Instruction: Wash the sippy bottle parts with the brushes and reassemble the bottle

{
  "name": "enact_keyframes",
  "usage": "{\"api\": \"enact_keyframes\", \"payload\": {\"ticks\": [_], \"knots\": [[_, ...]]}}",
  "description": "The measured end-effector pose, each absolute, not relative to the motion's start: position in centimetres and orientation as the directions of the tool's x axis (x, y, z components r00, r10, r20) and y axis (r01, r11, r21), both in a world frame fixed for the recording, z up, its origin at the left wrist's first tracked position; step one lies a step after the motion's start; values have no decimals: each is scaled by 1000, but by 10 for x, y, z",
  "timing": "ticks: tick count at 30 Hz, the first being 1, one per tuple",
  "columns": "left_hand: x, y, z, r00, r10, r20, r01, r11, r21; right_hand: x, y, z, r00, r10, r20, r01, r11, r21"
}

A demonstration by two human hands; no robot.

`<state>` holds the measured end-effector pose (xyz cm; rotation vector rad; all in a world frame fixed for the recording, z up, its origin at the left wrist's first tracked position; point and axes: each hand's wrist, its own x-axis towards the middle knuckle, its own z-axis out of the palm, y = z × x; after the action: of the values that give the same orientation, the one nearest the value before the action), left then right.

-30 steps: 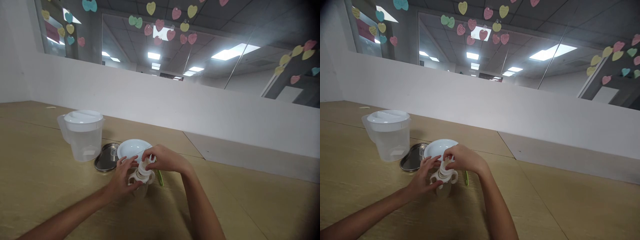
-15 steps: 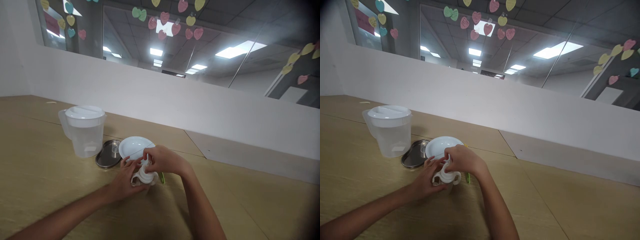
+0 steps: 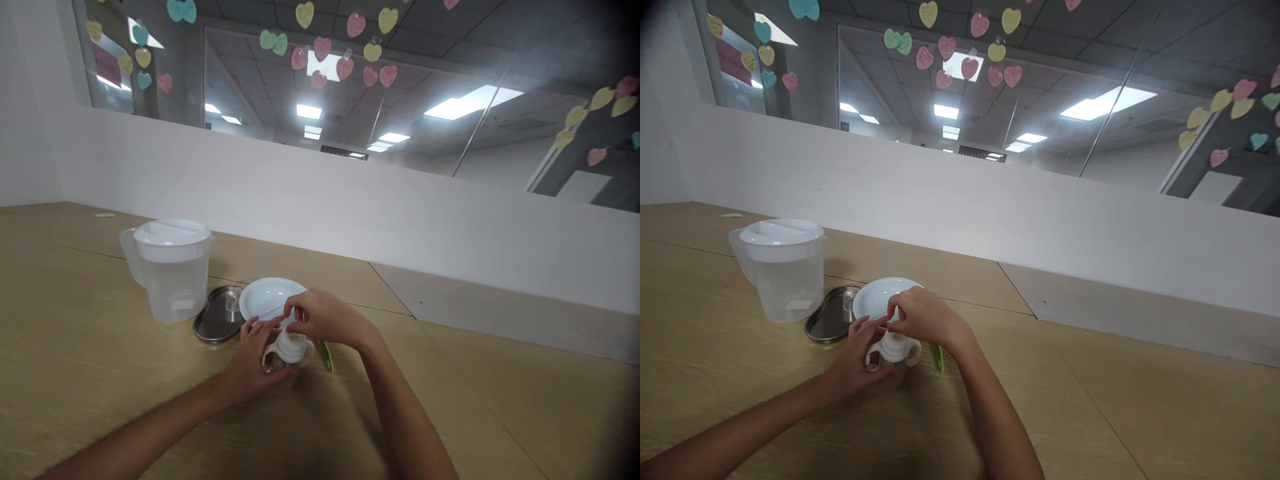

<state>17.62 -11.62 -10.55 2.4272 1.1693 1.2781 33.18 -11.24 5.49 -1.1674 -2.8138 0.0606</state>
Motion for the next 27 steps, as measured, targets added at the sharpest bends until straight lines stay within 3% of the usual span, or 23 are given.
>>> {"api": "enact_keyframes", "payload": {"ticks": [7,13,19,24,27], "knots": [[178,-114,-111,328,699,635,565,-684,461,324,-109,49,-635,763,121,768,640,-8],[179,-115,-110,308,716,627,525,-677,516,325,-118,50,-715,697,-52,697,717,14],[182,-120,-111,218,749,625,529,-629,570,307,-127,43,-586,810,-19,797,580,168],[187,-125,-111,166,771,615,523,-597,608,297,-125,32,-531,847,-21,833,527,169],[188,-126,-110,176,740,649,539,-624,566,292,-122,27,-469,882,-35,868,468,167]]}}
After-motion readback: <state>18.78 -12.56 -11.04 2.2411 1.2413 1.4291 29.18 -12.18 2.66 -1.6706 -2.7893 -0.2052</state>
